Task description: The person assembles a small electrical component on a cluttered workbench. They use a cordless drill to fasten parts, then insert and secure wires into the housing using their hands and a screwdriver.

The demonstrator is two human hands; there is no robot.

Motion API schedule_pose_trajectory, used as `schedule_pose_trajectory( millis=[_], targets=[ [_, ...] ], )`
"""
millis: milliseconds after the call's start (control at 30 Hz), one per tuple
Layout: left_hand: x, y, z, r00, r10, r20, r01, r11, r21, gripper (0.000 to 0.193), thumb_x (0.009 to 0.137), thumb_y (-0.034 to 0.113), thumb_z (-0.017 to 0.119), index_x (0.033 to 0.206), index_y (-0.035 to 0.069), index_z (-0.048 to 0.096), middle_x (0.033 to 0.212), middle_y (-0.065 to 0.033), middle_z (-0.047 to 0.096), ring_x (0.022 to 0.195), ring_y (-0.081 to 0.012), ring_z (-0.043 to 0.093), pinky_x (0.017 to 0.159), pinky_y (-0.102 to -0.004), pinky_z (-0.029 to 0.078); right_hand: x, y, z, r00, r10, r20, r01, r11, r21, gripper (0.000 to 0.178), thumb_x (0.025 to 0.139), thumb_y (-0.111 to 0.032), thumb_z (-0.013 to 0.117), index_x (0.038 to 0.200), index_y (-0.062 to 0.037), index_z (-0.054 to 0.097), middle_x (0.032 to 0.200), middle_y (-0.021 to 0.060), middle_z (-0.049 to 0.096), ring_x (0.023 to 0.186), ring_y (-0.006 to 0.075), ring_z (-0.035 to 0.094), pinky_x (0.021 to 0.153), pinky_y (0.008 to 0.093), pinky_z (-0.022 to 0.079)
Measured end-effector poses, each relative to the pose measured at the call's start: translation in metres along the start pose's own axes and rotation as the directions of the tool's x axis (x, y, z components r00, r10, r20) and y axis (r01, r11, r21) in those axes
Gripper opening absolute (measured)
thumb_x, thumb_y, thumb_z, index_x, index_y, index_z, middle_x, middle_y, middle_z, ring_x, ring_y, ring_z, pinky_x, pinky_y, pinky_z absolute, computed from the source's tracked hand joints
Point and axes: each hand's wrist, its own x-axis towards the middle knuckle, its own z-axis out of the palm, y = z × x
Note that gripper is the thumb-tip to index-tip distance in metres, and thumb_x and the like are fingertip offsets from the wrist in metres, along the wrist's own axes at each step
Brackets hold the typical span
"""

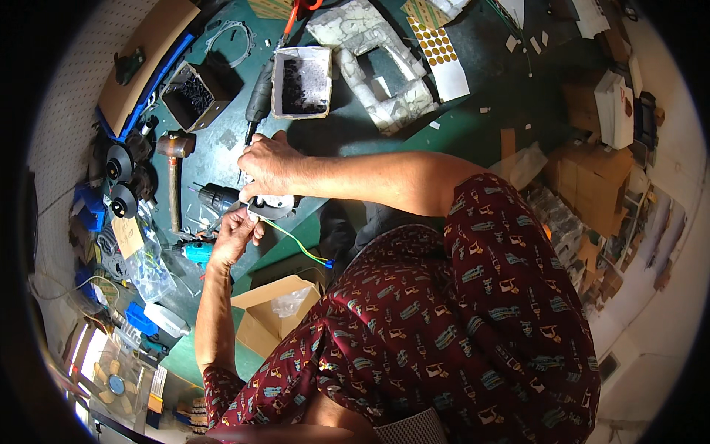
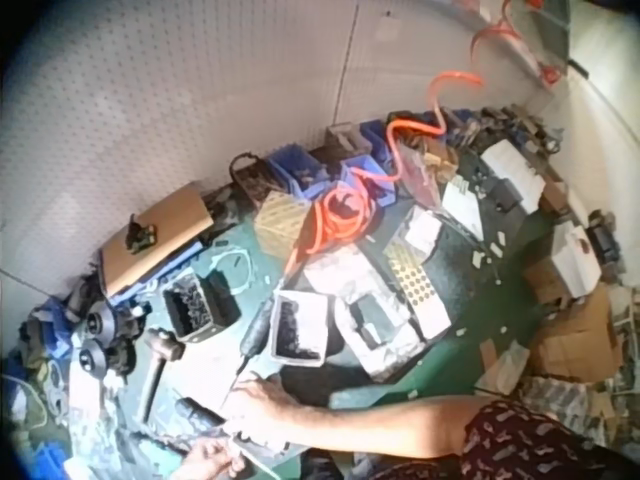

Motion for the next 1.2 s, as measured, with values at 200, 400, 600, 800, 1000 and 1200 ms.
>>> schedule_pose_trajectory(
  millis=[200,400,600,800,1000,1200],
  targets=[
    [-0.001,-0.016,0.027,0.942,0.25,-0.226,-0.185,0.944,0.274,0.025,0.101,0.024,0.066,0.092,0.0,0.064,0.077,-0.0034,0.067,0.065,-0.01,0.057,0.061,-0.0272,0.049,0.001,0.004,0.0,0.999,-0.02,-0.029,0.021,0.999,0.047,0.047,0.068,-0.05,0.083,0.082,-0.0064,0.07,0.085,0.0077,0.069,0.103,0.0289,0.059,0.083,0.0508,0.042],
    [0.004,-0.019,0.035,0.884,0.351,-0.309,-0.179,0.864,0.47,0.028,0.1,0.023,0.067,0.09,-0.002,0.062,0.072,-0.005,0.066,0.061,-0.0108,0.056,0.058,-0.0296,0.048,0.002,0.009,-0.003,0.999,-0.015,-0.043,0.019,0.996,0.088,0.048,0.067,-0.05,0.084,0.079,-0.0059,0.068,0.085,0.008,0.068,0.103,0.0295,0.059,0.082,0.0509,0.042],
    [0.003,0.0,0.038,0.985,0.032,-0.172,-0.087,0.944,-0.318,0.016,0.105,0.02,0.058,0.103,0.004,0.063,0.084,-0.0023,0.064,0.069,-0.0097,0.057,0.059,-0.0245,0.049,0.002,0.015,-0.004,0.995,0.01,-0.098,0.002,0.993,0.122,0.05,0.068,-0.051,0.085,0.078,-0.0056,0.067,0.084,0.0091,0.068,0.103,0.0303,0.059,0.082,0.051,0.042],
    [0.004,0.001,0.044,0.971,0.097,-0.217,-0.152,0.956,-0.252,0.023,0.104,0.026,0.059,0.109,0.005,0.065,0.088,-0.0012,0.064,0.077,-0.0102,0.06,0.064,-0.0258,0.053,0.004,0.015,-0.007,0.997,0.056,-0.05,-0.048,0.988,0.143,0.05,0.069,-0.051,0.084,0.084,-0.0052,0.071,0.088,0.0102,0.07,0.104,0.0309,0.06,0.083,0.0523,0.042],
    [0.009,-0.012,0.063,0.685,0.385,-0.618,-0.27,0.923,0.275,0.03,0.094,0.007,0.069,0.121,-0.004,0.061,0.091,-0.0041,0.07,0.079,-0.0109,0.064,0.075,-0.026,0.053,0.021,0.007,-0.008,0.986,0.168,-0.002,-0.166,0.976,0.139,0.051,0.07,-0.051,0.083,0.092,-0.0061,0.075,0.092,0.0138,0.072,0.105,0.0326,0.063,0.085,0.0551,0.043],
    [0.012,0.012,0.077,0.502,0.66,-0.558,-0.018,0.654,0.757,0.037,0.083,0.008,0.08,0.112,0.001,0.059,0.079,-0.0118,0.068,0.069,-0.0188,0.064,0.07,-0.0319,0.052,0.03,0.0,-0.01,0.977,0.21,0.035,-0.212,0.972,0.102,0.049,0.074,-0.049,0.081,0.095,-0.0056,0.075,0.1,0.0218,0.07,0.107,0.0365,0.063,0.086,0.0584,0.046]
  ],
)
